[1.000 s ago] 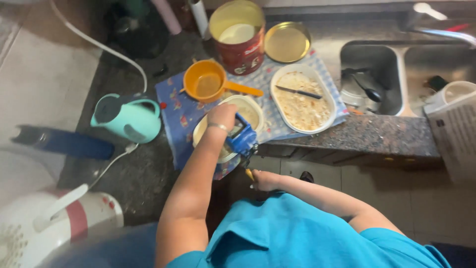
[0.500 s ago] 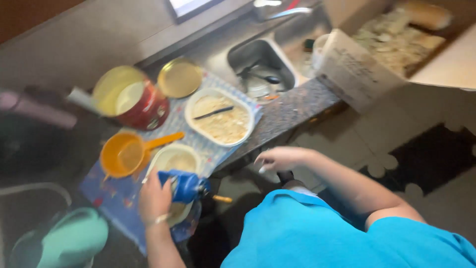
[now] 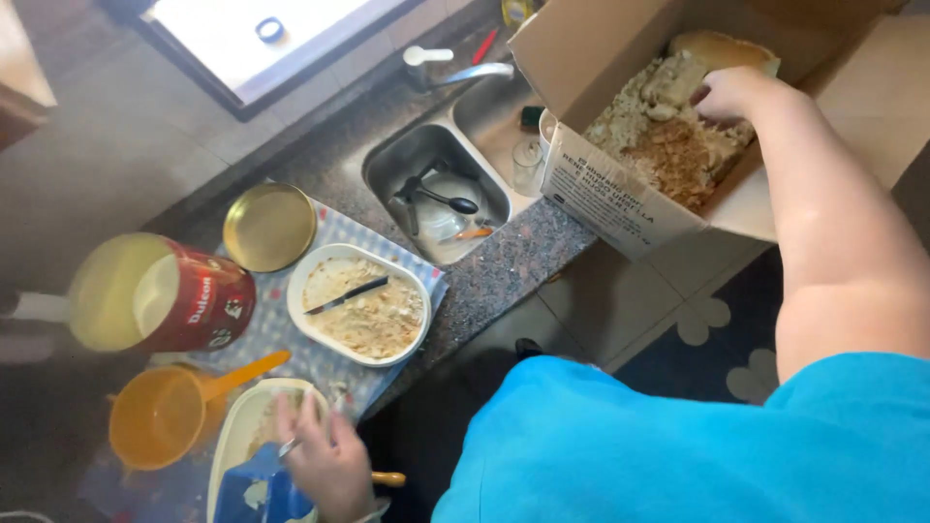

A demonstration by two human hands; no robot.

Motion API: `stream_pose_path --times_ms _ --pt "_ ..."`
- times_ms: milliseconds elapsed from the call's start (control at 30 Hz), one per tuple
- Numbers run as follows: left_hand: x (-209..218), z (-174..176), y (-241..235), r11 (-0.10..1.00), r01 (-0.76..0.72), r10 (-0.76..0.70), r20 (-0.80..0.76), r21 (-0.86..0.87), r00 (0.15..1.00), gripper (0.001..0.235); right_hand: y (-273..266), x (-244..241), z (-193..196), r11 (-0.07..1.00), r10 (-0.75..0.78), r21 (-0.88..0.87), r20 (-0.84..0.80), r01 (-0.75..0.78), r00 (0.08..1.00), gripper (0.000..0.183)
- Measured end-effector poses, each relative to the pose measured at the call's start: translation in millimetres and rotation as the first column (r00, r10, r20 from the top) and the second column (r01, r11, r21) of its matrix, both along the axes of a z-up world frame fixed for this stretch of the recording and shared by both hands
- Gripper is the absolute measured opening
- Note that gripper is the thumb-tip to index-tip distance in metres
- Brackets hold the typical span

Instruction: Grating bread into crumbs using a manual grater and handling bread pieces in a box.

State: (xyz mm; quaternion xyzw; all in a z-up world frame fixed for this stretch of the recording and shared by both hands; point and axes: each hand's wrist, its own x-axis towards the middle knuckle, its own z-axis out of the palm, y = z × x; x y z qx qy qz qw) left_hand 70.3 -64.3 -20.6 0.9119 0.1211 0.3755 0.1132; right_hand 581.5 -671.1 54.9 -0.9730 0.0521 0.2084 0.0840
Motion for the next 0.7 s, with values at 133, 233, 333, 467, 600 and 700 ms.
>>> stream_pose_path --times_ms 133,233,333,467,600,700 --pt "49.5 -15.2 -44.8 0.987 0.084 -0.098 -0.100 -0.138 0.990 0.033 64.4 -7.4 11.7 0.988 0.104 0.149 -0.479 -0.035 0.872 0.059" --pt "75.7 -21.3 -61.0 0.983 0.102 -0.126 -0.162 -0.151 0.979 0.034 75.7 28.2 -103.1 0.956 0.279 0.084 -0.551 -0.280 0.787 0.088" --pt "93.1 -19.2 -67.8 0.987 0.097 -0.126 -0.236 -0.129 0.964 0.033 81.0 31.2 -138.1 0.878 0.350 -0.140 -0.466 -0.458 0.813 0.106" --pt "115.1 -26.4 -76.0 0.991 0.085 -0.111 -0.263 -0.107 0.958 0.033 79.0 28.4 -146.1 0.746 0.544 -0.224 -0.339 -0.628 0.768 0.083" --pt "139.6 -28.4 -85.7 0.987 0.114 -0.142 -0.275 -0.116 0.951 0.034 44.3 47.5 -151.9 0.723 0.676 -0.235 0.041 -0.650 0.736 0.050" --pt "156.4 -25.2 -94.6 0.976 0.173 -0.207 -0.311 -0.133 0.928 0.030 34.8 51.1 -86.8 0.767 0.635 -0.138 0.024 -0.626 0.772 0.058"
